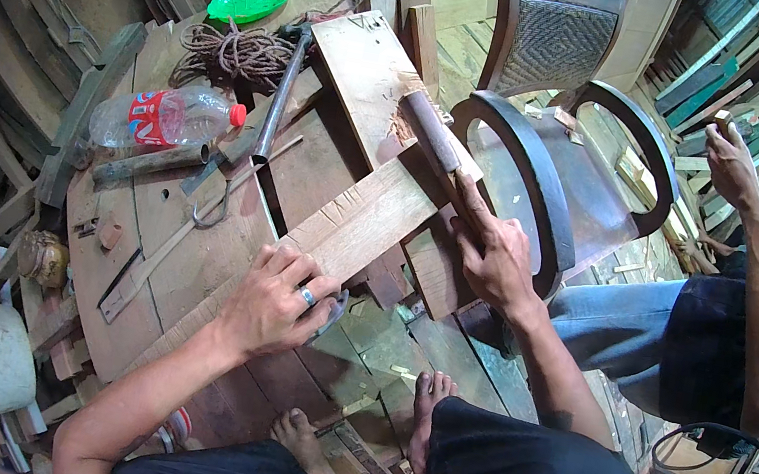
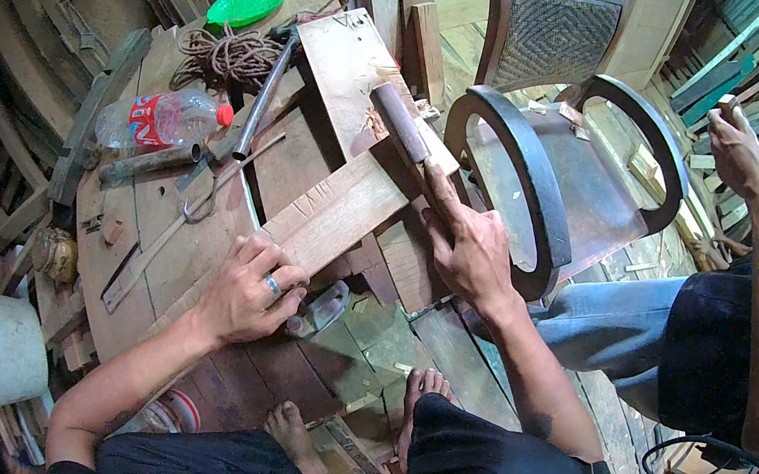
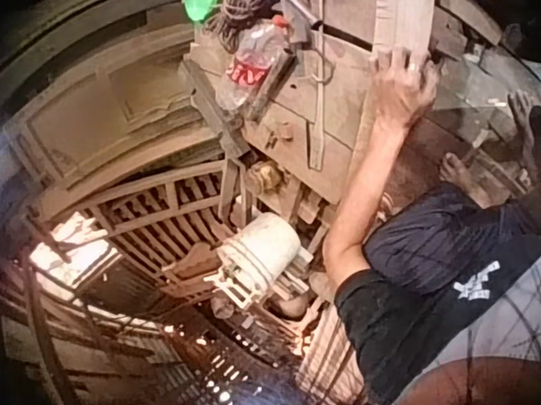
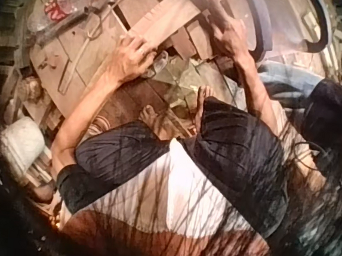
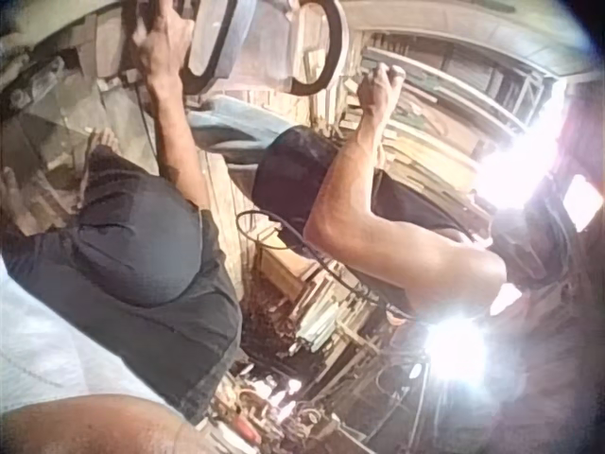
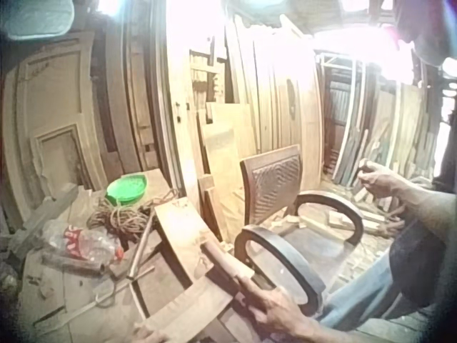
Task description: The person uses a wooden mallet and a chisel to carve and shape a rectangular piece of wood clamped to a workbench. They repeatedly strike the chisel to remove wood shavings and refine the surface of the plank.
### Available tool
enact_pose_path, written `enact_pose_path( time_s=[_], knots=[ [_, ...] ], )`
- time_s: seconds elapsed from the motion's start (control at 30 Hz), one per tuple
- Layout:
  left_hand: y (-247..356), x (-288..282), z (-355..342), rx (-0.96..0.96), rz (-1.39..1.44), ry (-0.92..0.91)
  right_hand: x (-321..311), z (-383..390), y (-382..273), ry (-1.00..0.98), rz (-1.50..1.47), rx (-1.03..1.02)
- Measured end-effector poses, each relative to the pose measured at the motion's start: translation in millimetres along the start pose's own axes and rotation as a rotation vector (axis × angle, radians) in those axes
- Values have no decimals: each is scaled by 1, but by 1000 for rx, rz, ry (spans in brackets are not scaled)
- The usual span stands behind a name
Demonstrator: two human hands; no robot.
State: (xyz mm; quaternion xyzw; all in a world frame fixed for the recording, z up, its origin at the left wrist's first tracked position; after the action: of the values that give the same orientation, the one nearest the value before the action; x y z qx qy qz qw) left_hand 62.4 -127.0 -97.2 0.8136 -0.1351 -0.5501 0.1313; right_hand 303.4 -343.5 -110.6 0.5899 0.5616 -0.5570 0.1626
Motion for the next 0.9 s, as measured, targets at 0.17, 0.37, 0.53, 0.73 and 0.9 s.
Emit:
enact_pose_path(
  time_s=[0.17,0.37,0.53,0.73,0.9],
  knots=[
    [-1,1,1,3,-3,-4,-1,1,-5,2,-32,22],
    [0,-1,0,-6,-4,-6,-3,0,-1,-40,25,4],
    [-2,0,0,-6,-5,-15,-1,-1,-2,-12,48,-12],
    [-1,0,1,-5,-9,-23,-3,0,-3,-13,13,-4],
    [-1,0,1,3,-11,-18,-3,0,-6,18,2,4]
  ],
)
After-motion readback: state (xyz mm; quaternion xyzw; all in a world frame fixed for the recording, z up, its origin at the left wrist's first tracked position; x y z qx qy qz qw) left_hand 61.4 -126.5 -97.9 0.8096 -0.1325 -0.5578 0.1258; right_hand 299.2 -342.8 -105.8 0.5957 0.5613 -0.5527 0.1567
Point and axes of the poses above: each hand's wrist, its own z-axis away from the middle knuckle, its own x-axis out of the palm, y = z × x, the point moved 1 cm from there along -z, towards the middle knuckle, and after that the axes turned 7 degrees about -x, right-handed, at the moved point
